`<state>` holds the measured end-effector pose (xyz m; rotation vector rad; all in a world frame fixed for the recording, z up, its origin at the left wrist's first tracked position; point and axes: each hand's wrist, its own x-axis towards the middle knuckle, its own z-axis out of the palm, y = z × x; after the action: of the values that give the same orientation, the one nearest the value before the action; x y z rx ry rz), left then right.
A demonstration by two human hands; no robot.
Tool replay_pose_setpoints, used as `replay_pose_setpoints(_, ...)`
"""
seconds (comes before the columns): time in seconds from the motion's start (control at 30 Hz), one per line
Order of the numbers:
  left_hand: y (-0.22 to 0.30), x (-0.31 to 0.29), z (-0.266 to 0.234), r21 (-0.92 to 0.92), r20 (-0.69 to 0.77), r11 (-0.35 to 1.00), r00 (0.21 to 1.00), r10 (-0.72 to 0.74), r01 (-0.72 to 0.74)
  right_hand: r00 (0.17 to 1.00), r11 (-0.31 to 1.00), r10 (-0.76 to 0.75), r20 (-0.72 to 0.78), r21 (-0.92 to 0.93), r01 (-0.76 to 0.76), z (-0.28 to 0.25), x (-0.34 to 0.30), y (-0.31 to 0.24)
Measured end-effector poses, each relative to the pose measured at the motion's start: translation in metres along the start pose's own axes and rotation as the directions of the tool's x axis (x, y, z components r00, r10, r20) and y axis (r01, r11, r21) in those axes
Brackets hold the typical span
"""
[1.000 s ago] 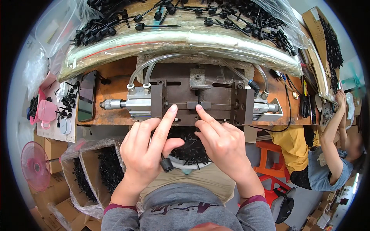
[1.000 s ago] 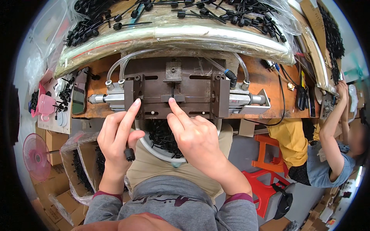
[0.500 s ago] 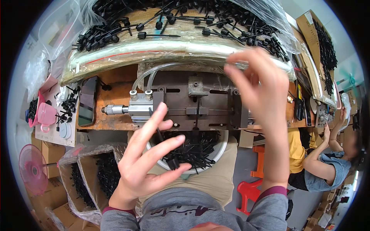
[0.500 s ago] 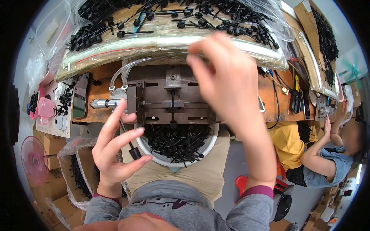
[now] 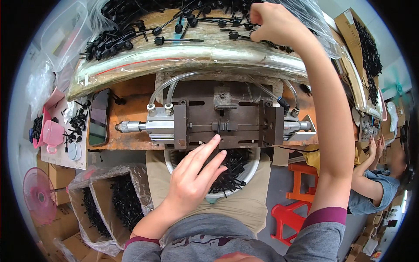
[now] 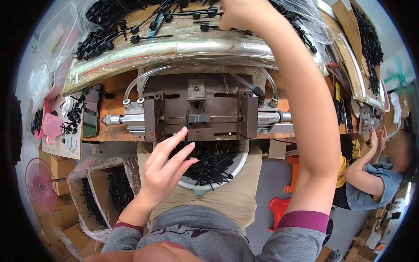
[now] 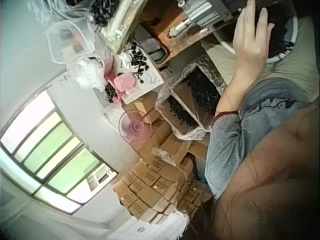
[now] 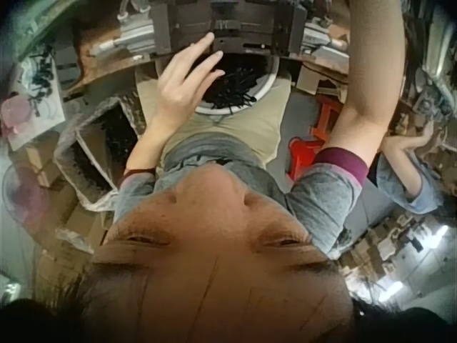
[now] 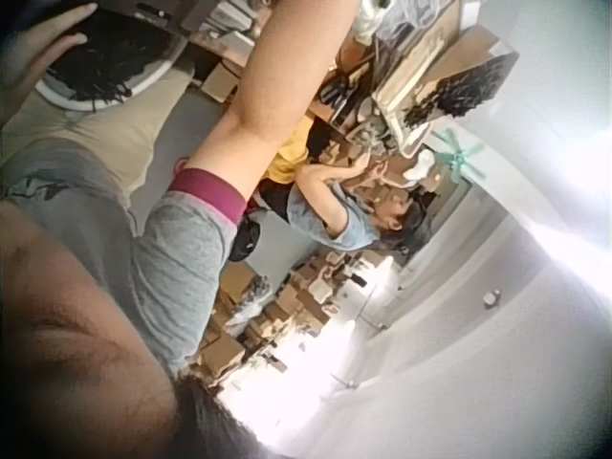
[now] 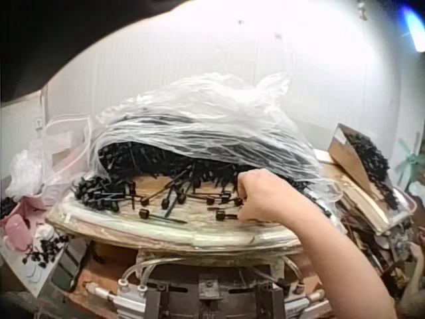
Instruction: Assemble small plastic components using a pneumatic jig.
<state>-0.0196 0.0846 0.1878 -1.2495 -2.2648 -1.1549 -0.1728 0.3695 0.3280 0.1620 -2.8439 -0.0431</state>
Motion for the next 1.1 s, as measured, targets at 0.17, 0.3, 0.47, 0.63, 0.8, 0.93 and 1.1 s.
replay_pose_setpoints(0.17, -0.003, 0.001, 0.019, 0.101, -0.009, 0.994, 0.999, 0.044, -0.042, 0.943, 0.947, 0.211, 0.258, 0.183, -0.262, 0.005, 0.003, 0.014)
replay_pose_setpoints(0.3, 0.001, 0.005, 0.025, 0.19, 0.011, 0.98, 0.998, 0.061, -0.062, 0.972, 0.982, 0.096, 0.214, 0.14, -0.127, 0.012, 0.006, 0.013)
replay_pose_setpoints(0.47, -0.001, 0.016, 0.018, 0.213, 0.049, 0.974, 0.996, 0.069, -0.078, 0.974, 0.99, -0.024, 0.224, 0.141, -0.008, 0.007, 0.005, 0.008)
replay_pose_setpoints(0.63, -0.002, 0.021, 0.018, 0.222, 0.049, 0.973, 0.997, 0.059, -0.069, 0.987, 0.991, -0.051, 0.155, 0.13, 0.031, -0.003, -0.002, 0.002)
replay_pose_setpoints(0.8, -0.003, 0.022, 0.019, 0.228, 0.077, 0.972, 0.996, 0.041, -0.058, 0.988, 0.986, 0.03, 0.149, 0.159, -0.054, -0.035, -0.022, -0.02)
replay_pose_setpoints(0.93, 0.0, 0.023, 0.02, 0.262, 0.093, 0.964, 0.995, 0.03, -0.054, 0.928, 0.928, -0.115, -0.354, 0.294, 0.227, -0.021, -0.061, -0.026)
replay_pose_setpoints(1.1, 0.0, 0.023, 0.012, 0.21, 0.129, 0.978, 0.992, -0.007, -0.02, 0.75, 0.92, -0.275, -0.602, 0.063, 0.387, -0.007, -0.121, -0.059)
